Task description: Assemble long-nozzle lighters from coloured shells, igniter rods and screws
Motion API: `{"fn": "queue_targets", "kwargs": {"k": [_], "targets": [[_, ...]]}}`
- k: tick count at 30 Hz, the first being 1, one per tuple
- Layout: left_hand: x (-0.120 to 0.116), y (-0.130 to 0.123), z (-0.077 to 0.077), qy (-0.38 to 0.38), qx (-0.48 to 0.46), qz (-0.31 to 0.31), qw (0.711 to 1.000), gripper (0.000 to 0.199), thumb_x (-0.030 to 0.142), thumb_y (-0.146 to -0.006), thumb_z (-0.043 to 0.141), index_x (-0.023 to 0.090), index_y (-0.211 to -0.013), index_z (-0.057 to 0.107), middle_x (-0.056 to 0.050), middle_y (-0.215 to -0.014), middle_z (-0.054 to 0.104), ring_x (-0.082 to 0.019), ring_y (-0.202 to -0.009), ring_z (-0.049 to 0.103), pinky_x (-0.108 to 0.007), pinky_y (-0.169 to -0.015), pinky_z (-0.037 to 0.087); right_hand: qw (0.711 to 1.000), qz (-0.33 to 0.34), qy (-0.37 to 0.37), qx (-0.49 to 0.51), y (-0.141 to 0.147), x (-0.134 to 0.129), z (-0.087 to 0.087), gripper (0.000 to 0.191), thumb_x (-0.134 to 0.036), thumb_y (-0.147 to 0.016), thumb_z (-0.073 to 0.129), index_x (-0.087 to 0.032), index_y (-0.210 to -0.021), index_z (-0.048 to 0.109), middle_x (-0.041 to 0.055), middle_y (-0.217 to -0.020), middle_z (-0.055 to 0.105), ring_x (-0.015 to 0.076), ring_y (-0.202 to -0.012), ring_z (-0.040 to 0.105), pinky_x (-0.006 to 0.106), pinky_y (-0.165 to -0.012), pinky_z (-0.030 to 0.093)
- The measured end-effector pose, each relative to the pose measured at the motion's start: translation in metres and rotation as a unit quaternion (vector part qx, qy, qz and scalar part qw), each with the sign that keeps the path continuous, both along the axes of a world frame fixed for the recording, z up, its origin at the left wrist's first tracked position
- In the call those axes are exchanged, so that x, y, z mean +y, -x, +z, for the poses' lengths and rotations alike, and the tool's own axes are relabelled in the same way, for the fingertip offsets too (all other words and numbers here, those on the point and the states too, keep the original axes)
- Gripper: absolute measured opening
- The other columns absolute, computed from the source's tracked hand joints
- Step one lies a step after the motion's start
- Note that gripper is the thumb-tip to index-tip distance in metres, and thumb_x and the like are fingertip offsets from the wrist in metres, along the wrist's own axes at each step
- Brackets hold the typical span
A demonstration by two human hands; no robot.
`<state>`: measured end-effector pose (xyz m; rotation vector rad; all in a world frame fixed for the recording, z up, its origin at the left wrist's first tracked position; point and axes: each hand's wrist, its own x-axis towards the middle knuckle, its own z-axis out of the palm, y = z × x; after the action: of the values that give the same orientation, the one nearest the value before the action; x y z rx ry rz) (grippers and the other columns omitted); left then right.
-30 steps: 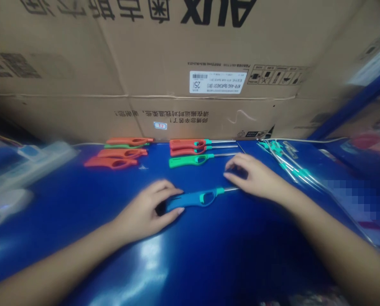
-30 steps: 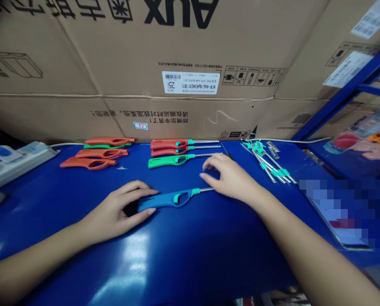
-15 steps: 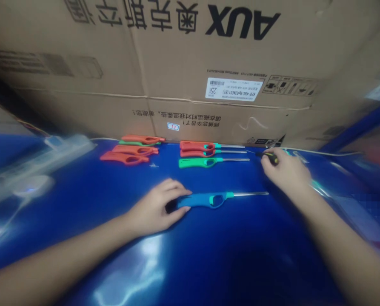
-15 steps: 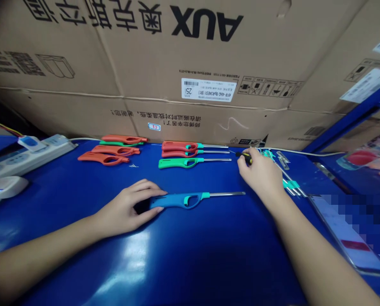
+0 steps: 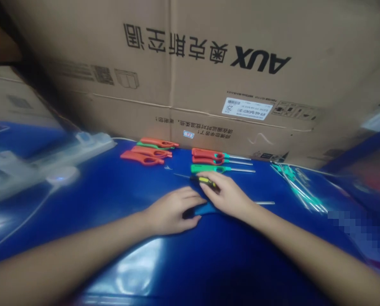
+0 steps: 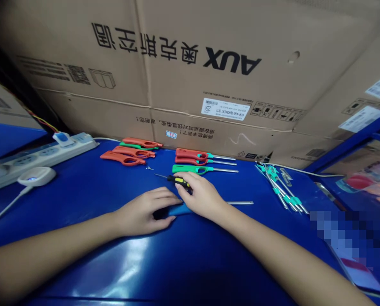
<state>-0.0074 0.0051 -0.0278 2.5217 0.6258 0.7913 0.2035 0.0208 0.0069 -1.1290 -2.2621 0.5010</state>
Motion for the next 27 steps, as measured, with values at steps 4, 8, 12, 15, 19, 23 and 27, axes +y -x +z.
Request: {"fn": "queue_targets", "kwargs": {"k": [4, 8, 12, 15, 19, 23, 27], "targets": [[0.001, 0.001, -0.003, 0.007, 0.0, -0.003, 1.0, 0.041, 0.02, -0.087, 0.066, 0.018, -0.128, 0.064, -0.011, -0.126, 0.068, -0.025, -0.118, 0.062, -0.039, -0.105, 0.05, 1.0, 0.014, -0.02, -0.019, 0.01, 0.011, -0.003, 0.032, -0.023, -0.096, 0.054, -0.021, -0.126, 0.064, 0.0105, -0.129, 0.068, 0.0246, -0.121, 0.063, 0.044, -0.104, 0.05], [0.002, 0.002, -0.005, 0.004, -0.003, -0.007, 1.0, 0.041, 0.021, -0.086, 0.066, 0.018, -0.127, 0.065, -0.012, -0.127, 0.068, -0.025, -0.118, 0.062, -0.04, -0.106, 0.049, 0.999, 0.018, -0.038, -0.026, 0.012, 0.014, -0.007, 0.032, -0.024, -0.095, 0.055, -0.021, -0.125, 0.065, 0.0097, -0.129, 0.068, 0.025, -0.12, 0.063, 0.043, -0.103, 0.05], [0.003, 0.002, -0.006, 0.0, -0.001, -0.01, 1.0, 0.036, 0.023, -0.088, 0.065, 0.014, -0.123, 0.066, -0.013, -0.115, 0.071, -0.025, -0.108, 0.065, -0.04, -0.101, 0.051, 0.996, -0.01, -0.038, 0.079, 0.01, 0.014, -0.004, 0.026, -0.024, -0.092, 0.058, -0.022, -0.116, 0.068, 0.0083, -0.117, 0.072, 0.0234, -0.108, 0.068, 0.04, -0.097, 0.052], [0.004, 0.002, -0.006, 0.004, -0.006, -0.012, 1.0, 0.035, 0.024, -0.089, 0.065, 0.013, -0.123, 0.066, -0.012, -0.11, 0.071, -0.024, -0.104, 0.065, -0.039, -0.098, 0.052, 0.976, -0.062, 0.008, 0.208, 0.005, 0.013, 0.005, 0.021, -0.03, -0.089, 0.064, -0.021, -0.107, 0.07, 0.0069, -0.105, 0.073, 0.0205, -0.093, 0.068, 0.034, -0.082, 0.055], [0.004, 0.001, -0.005, 0.021, -0.018, -0.019, 0.999, 0.035, 0.024, -0.09, 0.067, 0.015, -0.123, 0.066, -0.012, -0.112, 0.072, -0.023, -0.105, 0.065, -0.038, -0.098, 0.052, 0.895, -0.133, 0.141, 0.401, -0.009, 0.007, 0.018, 0.03, -0.039, -0.082, 0.074, -0.019, -0.103, 0.071, -0.004, -0.066, 0.054, 0.0098, -0.053, 0.047, 0.023, -0.048, 0.04], [0.004, 0.001, -0.004, 0.037, -0.024, -0.034, 0.998, 0.034, 0.03, -0.092, 0.068, 0.016, -0.123, 0.067, -0.011, -0.112, 0.073, -0.023, -0.104, 0.066, -0.038, -0.095, 0.053, 0.801, -0.165, 0.224, 0.53, -0.026, -0.005, 0.024, 0.034, -0.042, -0.072, 0.084, -0.017, -0.089, 0.068, -0.0077, -0.062, 0.041, 0.0067, -0.051, 0.039, 0.019, -0.043, 0.033], [0.003, -0.001, -0.003, 0.042, -0.025, -0.053, 0.997, 0.036, 0.031, -0.093, 0.067, 0.015, -0.126, 0.067, -0.012, -0.116, 0.073, -0.023, -0.106, 0.066, -0.038, -0.097, 0.053, 0.761, -0.182, 0.258, 0.567, -0.038, -0.016, 0.02, 0.041, -0.047, -0.069, 0.085, -0.017, -0.09, 0.067, -0.007, -0.064, 0.046, 0.0058, -0.049, 0.041, 0.018, -0.04, 0.036]]}}
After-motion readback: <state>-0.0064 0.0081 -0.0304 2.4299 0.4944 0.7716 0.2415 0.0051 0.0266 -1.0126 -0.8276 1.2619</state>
